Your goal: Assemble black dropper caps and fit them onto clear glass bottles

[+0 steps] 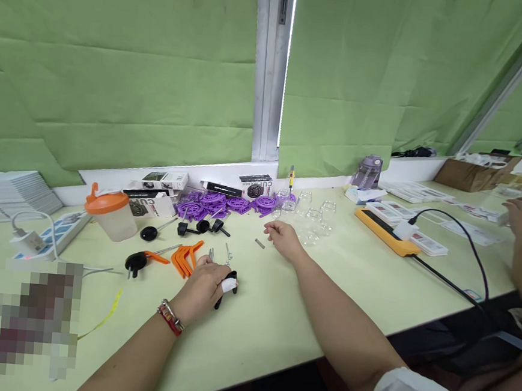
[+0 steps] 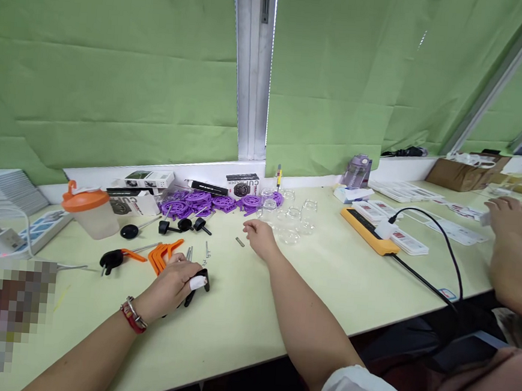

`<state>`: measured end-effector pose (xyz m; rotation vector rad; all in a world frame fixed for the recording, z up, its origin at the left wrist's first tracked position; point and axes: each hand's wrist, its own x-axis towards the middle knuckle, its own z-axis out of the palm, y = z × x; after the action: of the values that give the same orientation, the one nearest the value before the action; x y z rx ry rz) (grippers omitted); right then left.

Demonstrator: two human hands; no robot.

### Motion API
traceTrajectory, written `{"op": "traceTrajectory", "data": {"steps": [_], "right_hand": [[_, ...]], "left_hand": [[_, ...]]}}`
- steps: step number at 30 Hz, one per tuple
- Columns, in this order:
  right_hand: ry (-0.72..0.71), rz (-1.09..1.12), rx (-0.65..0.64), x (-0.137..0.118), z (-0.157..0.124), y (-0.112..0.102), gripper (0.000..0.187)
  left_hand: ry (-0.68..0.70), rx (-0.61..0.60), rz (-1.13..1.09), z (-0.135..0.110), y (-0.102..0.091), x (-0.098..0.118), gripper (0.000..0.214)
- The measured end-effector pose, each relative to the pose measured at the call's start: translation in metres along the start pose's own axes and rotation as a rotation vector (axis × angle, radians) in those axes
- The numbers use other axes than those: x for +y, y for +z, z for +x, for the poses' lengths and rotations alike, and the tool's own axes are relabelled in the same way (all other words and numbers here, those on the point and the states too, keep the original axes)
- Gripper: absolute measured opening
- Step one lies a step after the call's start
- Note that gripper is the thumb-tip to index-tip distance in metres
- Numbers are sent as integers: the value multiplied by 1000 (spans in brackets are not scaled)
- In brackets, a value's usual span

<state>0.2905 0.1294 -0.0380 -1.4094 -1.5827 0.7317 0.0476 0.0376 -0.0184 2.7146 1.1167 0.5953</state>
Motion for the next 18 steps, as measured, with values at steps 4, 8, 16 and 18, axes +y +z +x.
{"op": "traceTrajectory", "data": {"steps": [4,8,16,18], "right_hand": [[-43,-321,-68,8,2,5,26],[-38,-429,-128,1,-1,19,21],[-39,-205,-228,-7,-11,22,38],[-13,106,-312,-13,-16,22,31]], "left_hand": [[4,18,-1,0,1,-1,33],[-1,34,3,0,2,-1,35],[-2,9,22,0,1,-1,32],[-3,3,23,0,2,-1,30]]}}
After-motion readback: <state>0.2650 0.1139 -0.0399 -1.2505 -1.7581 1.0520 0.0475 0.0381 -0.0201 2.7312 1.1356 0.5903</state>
